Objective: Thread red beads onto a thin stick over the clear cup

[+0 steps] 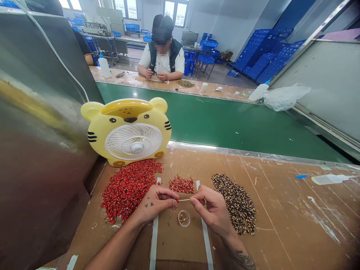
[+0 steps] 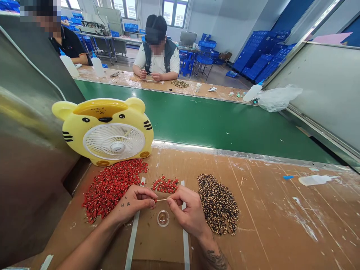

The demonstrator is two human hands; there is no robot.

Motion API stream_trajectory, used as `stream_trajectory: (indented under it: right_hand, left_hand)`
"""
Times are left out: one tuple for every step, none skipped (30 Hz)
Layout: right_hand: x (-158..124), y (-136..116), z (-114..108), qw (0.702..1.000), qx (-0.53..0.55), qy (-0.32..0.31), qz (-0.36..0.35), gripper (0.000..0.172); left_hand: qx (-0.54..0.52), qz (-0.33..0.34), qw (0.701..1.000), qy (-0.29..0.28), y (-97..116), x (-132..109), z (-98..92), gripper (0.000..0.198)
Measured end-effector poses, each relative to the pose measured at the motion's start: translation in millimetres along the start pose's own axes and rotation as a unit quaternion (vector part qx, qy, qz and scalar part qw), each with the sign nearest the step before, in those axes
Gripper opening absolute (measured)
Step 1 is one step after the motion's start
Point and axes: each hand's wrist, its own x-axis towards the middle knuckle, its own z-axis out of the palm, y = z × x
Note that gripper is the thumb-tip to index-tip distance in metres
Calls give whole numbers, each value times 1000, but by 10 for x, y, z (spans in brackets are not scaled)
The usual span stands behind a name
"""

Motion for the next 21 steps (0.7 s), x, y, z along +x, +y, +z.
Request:
stream_trajectory:
  right_hand:
    - [-9,13,-24,1000,3,3,2,27]
    - [-20,23,-55,1000,8,7,5,27]
    - [-32,30,-92,1000,12,9,7,28]
    - [-46,32,-128,1000,14,6,10,28]
    - [-62,28,-160,1000,9,-7,13,28]
    - [-79,19,-183,999,-1,-31,13,28]
    - [-98,6,-192,998,-18,-65,14,27]
    - [-118,-10,-189,994,-37,-102,15,27]
    - [-138,-23,-175,989,-56,-137,18,26]
    - [-157,-32,-159,983,-71,-166,23,25]
    - [-175,-32,-147,979,-82,-182,30,23]
    - [-189,-20,-149,977,-90,-187,40,21]
    - [-200,6,-171,978,-94,-182,50,18]
    - [-207,43,-218,980,-100,-163,59,16]
    - [-210,92,-287,982,-110,-140,69,16]
    - [-209,148,-373,983,-121,-112,77,17]
    - [-204,207,-468,983,-140,-83,84,19]
    - [-197,265,-561,980,-167,-62,89,19]
    - [-187,317,-642,975,-198,-50,88,18]
    - [-175,362,-704,969,-223,-56,88,17]
    - [-161,398,-741,963,-246,-65,86,16]
  left_hand:
    - [2,0,1000,1,5,0,1,12]
    - [4,-1,1000,3,9,1,2,12]
    - [5,-1,1000,7,10,3,3,13]
    - [4,-3,1000,10,8,5,3,13]
    - [1,-5,1000,12,2,8,2,13]
    - [-2,-7,1000,13,-7,11,0,14]
    - [-5,-9,1000,12,-20,14,-4,14]
    - [-6,-10,1000,10,-35,16,-10,14]
    - [-4,-9,1000,6,-51,19,-16,14]
    - [0,-7,1000,3,-67,22,-23,14]
    - [7,-3,1000,1,-80,25,-30,14]
    - [12,1,1000,2,-89,27,-37,14]
    - [16,4,1000,5,-93,30,-41,14]
    - [18,5,1000,10,-93,32,-44,14]
    - [15,6,1000,16,-88,34,-45,14]
    - [11,5,1000,23,-82,35,-43,14]
    - [7,4,1000,27,-74,35,-40,14]
    - [3,3,1000,29,-67,35,-35,15]
    - [1,3,1000,30,-62,34,-30,15]
    - [0,3,1000,30,-60,33,-27,16]
    - [-1,2,1000,30,-61,32,-25,16]
